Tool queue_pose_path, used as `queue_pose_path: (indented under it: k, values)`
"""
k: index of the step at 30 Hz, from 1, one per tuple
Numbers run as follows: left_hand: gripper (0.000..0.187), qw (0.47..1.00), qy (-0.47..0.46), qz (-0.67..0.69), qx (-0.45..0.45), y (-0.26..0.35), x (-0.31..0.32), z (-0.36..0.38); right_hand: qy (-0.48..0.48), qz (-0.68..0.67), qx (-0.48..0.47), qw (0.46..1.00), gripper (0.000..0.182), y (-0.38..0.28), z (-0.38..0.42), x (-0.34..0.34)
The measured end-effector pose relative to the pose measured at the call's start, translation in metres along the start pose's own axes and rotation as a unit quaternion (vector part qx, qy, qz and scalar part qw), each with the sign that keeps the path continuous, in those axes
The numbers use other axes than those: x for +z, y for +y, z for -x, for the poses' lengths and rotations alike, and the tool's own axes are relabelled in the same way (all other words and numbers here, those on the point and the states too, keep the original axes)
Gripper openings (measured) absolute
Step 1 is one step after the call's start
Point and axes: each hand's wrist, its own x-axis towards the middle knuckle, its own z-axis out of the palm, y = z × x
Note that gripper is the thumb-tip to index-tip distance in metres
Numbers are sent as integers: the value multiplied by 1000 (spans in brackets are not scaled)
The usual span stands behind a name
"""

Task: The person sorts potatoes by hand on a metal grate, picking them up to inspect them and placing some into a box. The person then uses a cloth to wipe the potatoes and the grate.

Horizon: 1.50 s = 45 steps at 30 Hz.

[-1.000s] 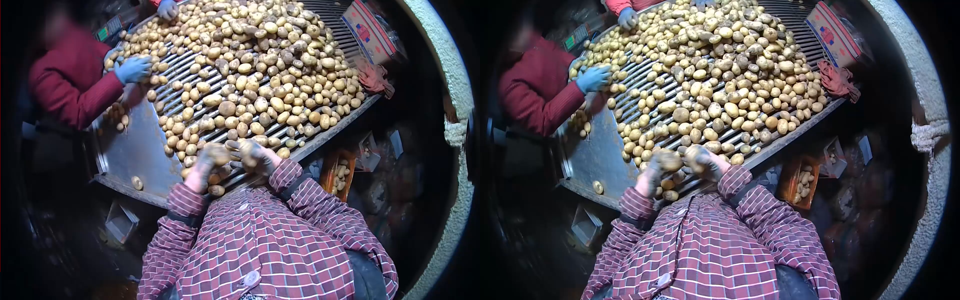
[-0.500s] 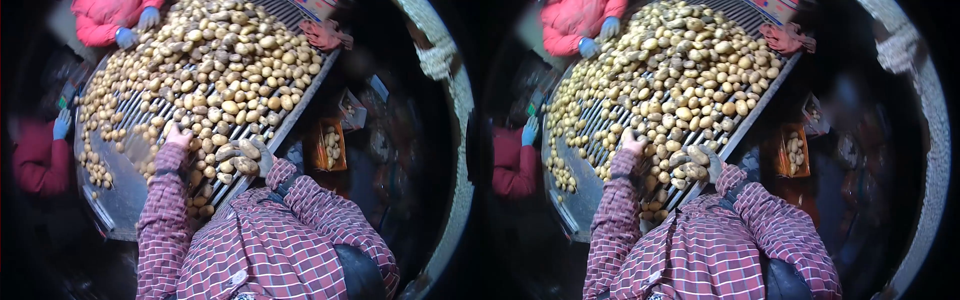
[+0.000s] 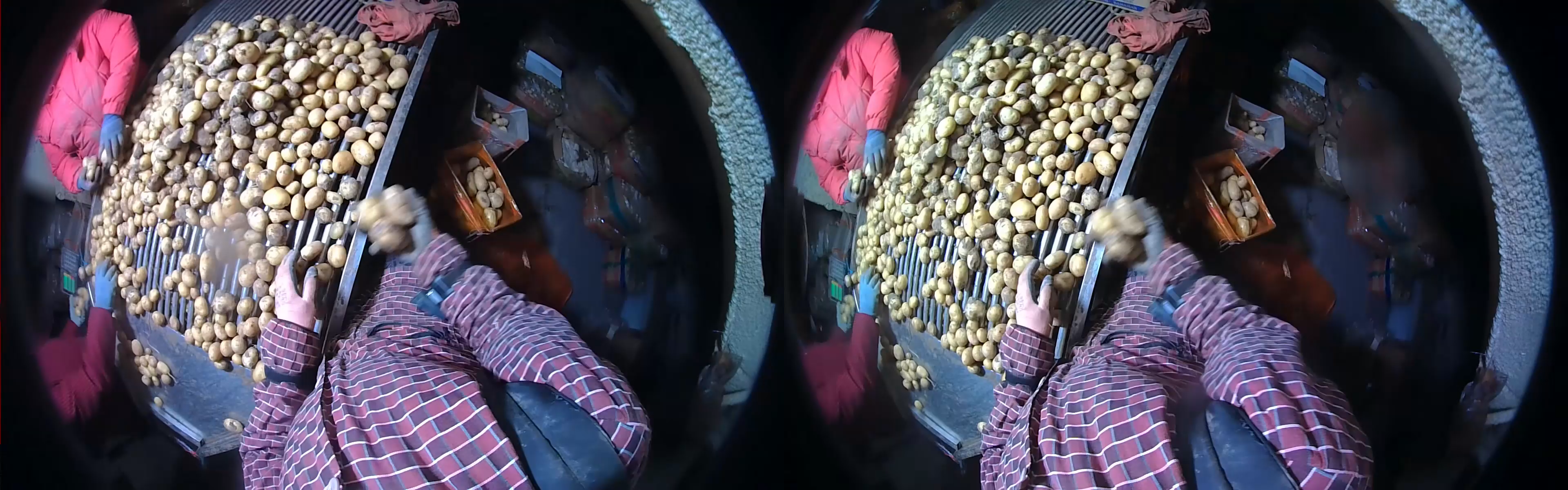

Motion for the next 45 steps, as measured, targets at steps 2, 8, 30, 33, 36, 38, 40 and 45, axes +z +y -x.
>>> queue_pose_path:
  k: [2,8,30,33,36,38,40,45]
  values:
    - [55,994,8,-78,70,-15,7,-5,128,83,-182,971,43,-37,32,-2]
    - [60,950,-51,-283,120,-11,8,-30,282,128,-334,890,44,-183,131,-152]
    - [85,915,208,-296,-176,-129,-72,146,-72,994,-44,71,60,98,-248,17]
    - [88,923,226,-249,-186,-137,-71,147,-194,975,-27,103,53,132,-228,9]
    - [85,920,252,-220,-206,-135,-72,140,-310,945,-39,98,59,154,-176,-11]
    - [81,918,260,-225,-196,-139,-74,140,-300,930,-54,205,60,155,-145,-14]
    - [79,920,256,-215,-206,-139,-74,146,-295,925,-59,231,52,140,-118,-7]
    - [71,911,270,-240,-201,-141,-78,139,-109,938,-125,305,30,65,-103,1]
